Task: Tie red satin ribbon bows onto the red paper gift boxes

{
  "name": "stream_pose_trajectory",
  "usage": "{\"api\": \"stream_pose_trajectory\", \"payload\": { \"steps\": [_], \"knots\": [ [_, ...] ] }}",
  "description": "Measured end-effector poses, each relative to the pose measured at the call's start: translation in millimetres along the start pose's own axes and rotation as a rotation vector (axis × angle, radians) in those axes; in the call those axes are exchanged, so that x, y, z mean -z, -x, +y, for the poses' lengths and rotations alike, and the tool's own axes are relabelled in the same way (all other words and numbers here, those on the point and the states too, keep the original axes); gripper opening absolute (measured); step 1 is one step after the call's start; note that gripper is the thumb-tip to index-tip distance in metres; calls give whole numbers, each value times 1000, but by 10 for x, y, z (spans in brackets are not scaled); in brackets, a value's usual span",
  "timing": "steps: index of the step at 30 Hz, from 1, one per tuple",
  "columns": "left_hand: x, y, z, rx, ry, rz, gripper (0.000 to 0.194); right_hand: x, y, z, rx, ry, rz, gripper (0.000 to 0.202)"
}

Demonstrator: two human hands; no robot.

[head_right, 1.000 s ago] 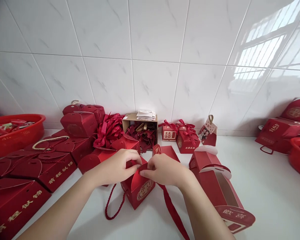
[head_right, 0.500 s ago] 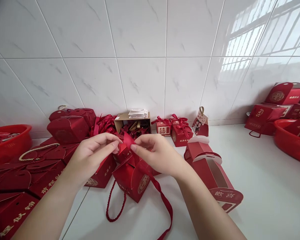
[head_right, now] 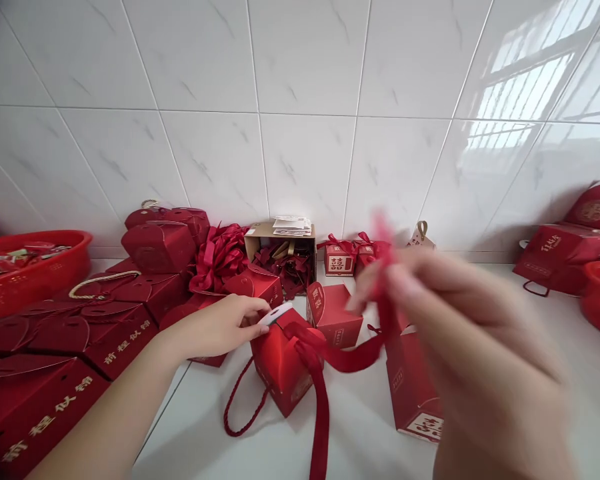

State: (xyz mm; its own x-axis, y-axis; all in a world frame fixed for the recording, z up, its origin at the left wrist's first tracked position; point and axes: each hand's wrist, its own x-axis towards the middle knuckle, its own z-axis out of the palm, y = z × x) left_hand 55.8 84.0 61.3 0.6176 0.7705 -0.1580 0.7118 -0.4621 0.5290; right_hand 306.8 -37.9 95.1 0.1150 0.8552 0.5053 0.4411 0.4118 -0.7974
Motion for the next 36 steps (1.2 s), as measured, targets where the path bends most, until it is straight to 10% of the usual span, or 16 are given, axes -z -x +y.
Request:
{"api": "stream_pose_trajectory", "payload": {
  "steps": [7,17,29,33,36],
  "knots": [
    [19,-12,-22,-7,20,-83,42,-838,-297,259,-281,201,-614,24],
    [1,60,56,0,64,-175,54,-903,-325,466,-308,265,-741,16],
    [92,-66,-8,-103,282,-183,24,-1040,-310,457,-161,356,-680,26],
    [251,47,-63,-22,262,16,24,-830,-322,304,-175,376,-469,23],
    [525,261,-166,-11,321,397,24,-534,-245,193,-257,335,-263,27]
  ]
}}
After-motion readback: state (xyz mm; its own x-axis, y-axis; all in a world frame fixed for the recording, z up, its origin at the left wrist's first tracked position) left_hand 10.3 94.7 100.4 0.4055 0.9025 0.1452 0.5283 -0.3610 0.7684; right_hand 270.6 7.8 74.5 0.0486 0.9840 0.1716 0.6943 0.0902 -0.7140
